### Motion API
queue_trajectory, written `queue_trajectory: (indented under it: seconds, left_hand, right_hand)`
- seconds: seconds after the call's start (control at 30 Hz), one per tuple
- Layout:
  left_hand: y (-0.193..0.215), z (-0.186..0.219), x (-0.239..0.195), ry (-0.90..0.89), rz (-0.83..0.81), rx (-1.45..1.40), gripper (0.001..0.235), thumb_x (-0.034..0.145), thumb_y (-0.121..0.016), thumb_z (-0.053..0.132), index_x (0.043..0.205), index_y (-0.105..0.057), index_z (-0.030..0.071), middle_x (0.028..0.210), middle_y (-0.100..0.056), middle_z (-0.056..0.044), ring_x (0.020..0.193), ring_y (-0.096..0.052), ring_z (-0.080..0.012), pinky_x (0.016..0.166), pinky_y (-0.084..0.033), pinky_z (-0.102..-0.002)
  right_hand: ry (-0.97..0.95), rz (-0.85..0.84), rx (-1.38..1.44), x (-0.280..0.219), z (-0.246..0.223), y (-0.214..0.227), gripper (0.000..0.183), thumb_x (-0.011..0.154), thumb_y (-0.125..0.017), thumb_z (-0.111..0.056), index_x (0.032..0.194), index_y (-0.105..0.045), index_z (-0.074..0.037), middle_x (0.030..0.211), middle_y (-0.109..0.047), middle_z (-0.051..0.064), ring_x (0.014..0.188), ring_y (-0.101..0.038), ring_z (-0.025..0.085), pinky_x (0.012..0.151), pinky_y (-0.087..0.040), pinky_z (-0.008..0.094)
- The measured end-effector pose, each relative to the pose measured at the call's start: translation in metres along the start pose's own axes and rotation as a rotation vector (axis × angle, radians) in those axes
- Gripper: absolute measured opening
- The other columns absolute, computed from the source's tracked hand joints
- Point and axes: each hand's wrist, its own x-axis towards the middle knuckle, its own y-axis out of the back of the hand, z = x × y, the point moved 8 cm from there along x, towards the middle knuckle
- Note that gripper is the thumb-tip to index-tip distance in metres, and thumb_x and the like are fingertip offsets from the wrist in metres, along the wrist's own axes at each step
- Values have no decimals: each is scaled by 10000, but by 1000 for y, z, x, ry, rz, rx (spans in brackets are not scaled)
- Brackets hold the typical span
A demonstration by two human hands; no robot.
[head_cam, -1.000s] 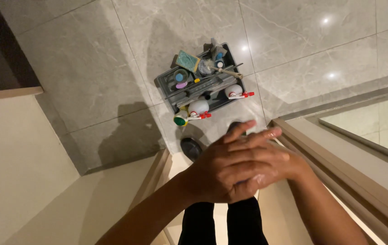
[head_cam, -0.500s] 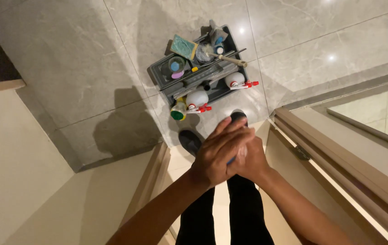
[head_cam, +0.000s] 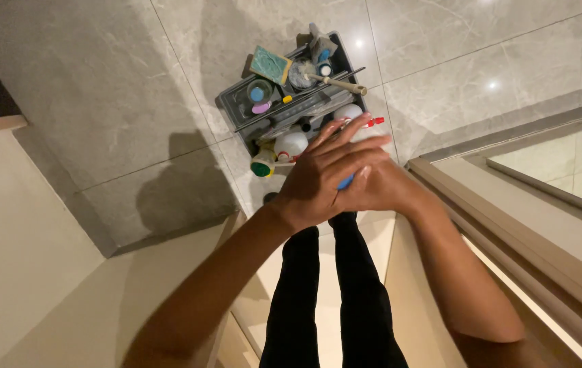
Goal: The person cleans bathroom fixtures by wiping the shower pipe, sink, and faucets with a sponge. The person then handles and reassembles spray bottles and cleaning solution containers at the sink and inside a cleaning caddy.
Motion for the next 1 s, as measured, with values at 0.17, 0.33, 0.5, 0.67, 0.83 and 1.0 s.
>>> queue_trajectory:
  seconds: [0.17,0.33,0.5,0.67,0.83,1.0]
  left_hand:
    - [-8,40,-13,-194,-236,-146,264,1064,-559,171,1310,-644,132,1445,-636,31,1533,-476,-242,1325,-346,-514]
    - [-6,12,-23,-186,-160,-112,646,953,-692,400,1474,-472,89,1519,-539,-98,1525,-334,-359,1249,-279,-570]
    - [4,-78,-66,132,174,-19,753,825,-828,224,1466,-465,70,1452,-530,-160,1475,-371,-428,1205,-348,-510]
    - [-14,-140,-117,344,319,106,460,873,-789,55,1299,-616,75,1345,-613,-104,1413,-490,-375,1195,-402,-489]
    - [-28,-159,-137,345,303,154,385,892,-721,-1,1262,-645,75,1300,-620,-102,1357,-528,-361,1163,-434,-469]
    - [-32,-157,-140,359,289,170,361,893,-706,-4,1244,-641,53,1279,-604,-124,1298,-541,-362,1109,-445,-455]
  right_hand:
    - [-145,-513,37,-53,8,-36,365,759,-690,-184,1109,-658,-87,1046,-701,145,1032,-716,231,910,-576,368]
    - [-25,-19,242,-57,18,-42,782,619,-892,-208,1293,-572,26,1308,-588,257,1215,-563,397,970,-473,456]
    - [21,327,-3,-42,110,-90,586,700,-877,-81,1233,-635,-62,1311,-647,121,1249,-633,356,1074,-517,443]
    - [66,471,34,-9,181,-124,637,665,-884,-40,1237,-604,-28,1312,-609,165,1263,-585,411,1063,-491,458]
    - [-29,525,107,21,214,-139,698,670,-897,-45,1283,-562,-28,1304,-621,180,1232,-604,392,1054,-491,429]
    - [37,684,185,18,211,-129,622,772,-883,-33,1279,-523,-35,1328,-616,168,1249,-630,341,1084,-495,401]
